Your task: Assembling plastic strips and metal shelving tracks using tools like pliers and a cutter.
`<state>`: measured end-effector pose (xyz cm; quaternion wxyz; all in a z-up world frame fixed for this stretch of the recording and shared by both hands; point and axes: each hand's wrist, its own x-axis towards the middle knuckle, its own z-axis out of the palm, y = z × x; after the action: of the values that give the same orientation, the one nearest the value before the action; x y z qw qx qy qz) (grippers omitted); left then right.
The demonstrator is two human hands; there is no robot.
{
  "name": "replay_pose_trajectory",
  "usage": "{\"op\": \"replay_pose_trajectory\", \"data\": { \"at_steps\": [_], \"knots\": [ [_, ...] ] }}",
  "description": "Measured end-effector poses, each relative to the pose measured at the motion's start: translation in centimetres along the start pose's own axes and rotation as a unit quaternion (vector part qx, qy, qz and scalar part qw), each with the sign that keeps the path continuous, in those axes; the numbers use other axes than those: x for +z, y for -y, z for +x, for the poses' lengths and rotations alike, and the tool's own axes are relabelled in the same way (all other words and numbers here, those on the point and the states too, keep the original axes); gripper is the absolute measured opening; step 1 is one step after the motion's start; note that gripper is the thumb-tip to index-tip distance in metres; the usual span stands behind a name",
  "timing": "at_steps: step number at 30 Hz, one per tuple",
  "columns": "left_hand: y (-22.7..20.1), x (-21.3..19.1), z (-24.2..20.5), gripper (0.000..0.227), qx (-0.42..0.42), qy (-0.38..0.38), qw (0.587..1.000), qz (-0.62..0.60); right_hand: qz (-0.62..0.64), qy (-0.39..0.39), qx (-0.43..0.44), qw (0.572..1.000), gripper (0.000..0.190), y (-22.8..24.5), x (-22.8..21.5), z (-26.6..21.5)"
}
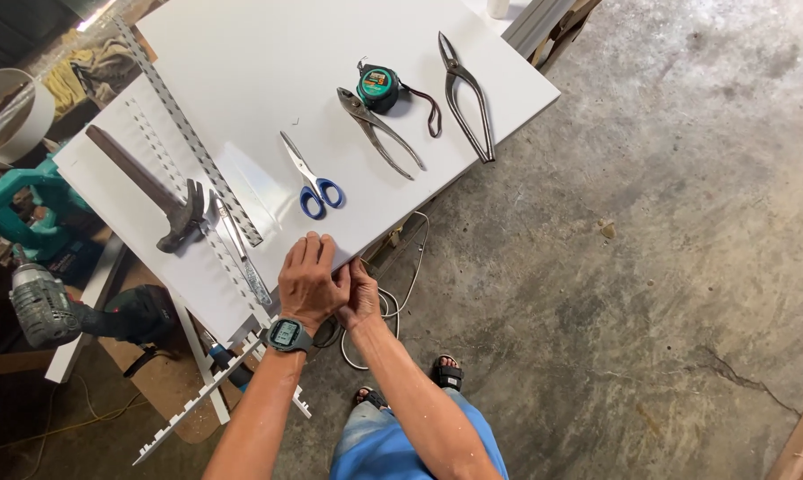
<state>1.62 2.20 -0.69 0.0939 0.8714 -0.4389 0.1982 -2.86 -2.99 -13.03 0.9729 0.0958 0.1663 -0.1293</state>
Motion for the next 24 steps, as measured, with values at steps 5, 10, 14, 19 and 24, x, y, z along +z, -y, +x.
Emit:
{"op": "replay_pose_trajectory", "data": {
  "at_steps": [5, 10, 14, 19, 24],
  "knots": [
    [0.7, 1.0, -0.2, 0.050, 0.021, 0.010, 1.000, 0.011, 0.001, 0.016, -0.026, 1.000, 0.033, -0.4, -1.7, 1.2],
    [0.8, 0.7, -0.2, 0.050, 0.030, 0.003, 0.999, 0.031, -0.053, 0.020, -0.062, 0.996, 0.028, -0.5, -4.0, 2.2],
    [0.6, -0.7, -0.2, 0.056, -0.003, 0.034, 0.999, -0.023, -0.077, 0.035, -0.081, 0.993, 0.028, 0.0, -1.3, 0.7],
    [0.9, -1.9, 0.0, 0.059, -0.024, 0.057, 0.997, -0.049, -0.076, 0.017, -0.064, 0.995, 0.034, -0.9, 1.1, -0.1],
    [1.3, -1.5, 0.1, 0.056, -0.019, 0.072, 0.995, -0.059, -0.081, 0.001, -0.103, 0.991, 0.038, -1.4, 2.2, -1.1]
  ]
}}
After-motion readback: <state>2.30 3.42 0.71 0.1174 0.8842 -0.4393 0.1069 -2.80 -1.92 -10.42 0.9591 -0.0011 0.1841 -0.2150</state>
